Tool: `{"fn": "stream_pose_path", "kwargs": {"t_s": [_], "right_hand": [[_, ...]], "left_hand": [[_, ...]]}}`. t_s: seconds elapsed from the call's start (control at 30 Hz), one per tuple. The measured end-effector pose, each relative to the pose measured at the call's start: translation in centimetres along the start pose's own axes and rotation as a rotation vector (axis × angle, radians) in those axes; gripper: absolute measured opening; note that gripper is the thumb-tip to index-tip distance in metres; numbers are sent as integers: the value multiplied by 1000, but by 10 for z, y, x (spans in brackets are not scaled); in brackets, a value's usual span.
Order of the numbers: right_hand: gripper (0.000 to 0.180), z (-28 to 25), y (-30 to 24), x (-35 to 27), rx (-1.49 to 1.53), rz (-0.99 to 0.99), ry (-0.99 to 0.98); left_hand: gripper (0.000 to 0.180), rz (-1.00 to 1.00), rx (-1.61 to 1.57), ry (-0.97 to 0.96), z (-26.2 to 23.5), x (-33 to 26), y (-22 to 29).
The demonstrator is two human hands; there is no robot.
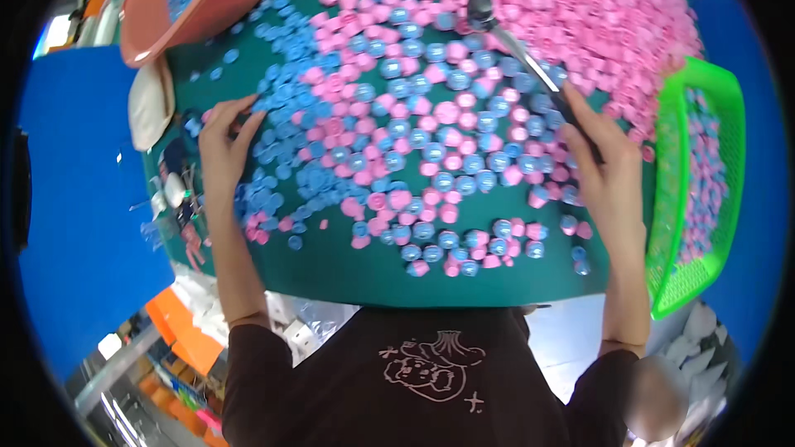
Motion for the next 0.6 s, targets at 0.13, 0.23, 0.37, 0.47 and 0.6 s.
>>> {"fn": "stream_pose_path", "kwargs": {"t_s": [0.13, 0.23, 0.37, 0.47, 0.6], "right_hand": [[44, -5, 10, -8, 26, 66, 14], [45, -9, 5, -9, -17, 127, -32], [46, -4, -11, 5, -56, 105, -77], [44, -3, -1, 6, -28, 78, -48], [44, -14, 10, 5, 67, 68, 29]], "left_hand": [[21, 16, 17, -9, 8, 3, -6], [16, -154, -15, -34, 10, 6, -27], [17, -268, -27, -28, 14, 11, -33], [17, -137, 29, 2, 14, 7, -16], [23, -37, 41, -15, 8, -3, -10]]}}
Point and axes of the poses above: each hand's wrist, its own x-axis towards the middle knuckle, its own z-axis out of the palm, y = z × x, the point moved 7 cm from there along x, towards the middle knuckle, and after that the axes turned 4 degrees about y, right-handed, at the moved point
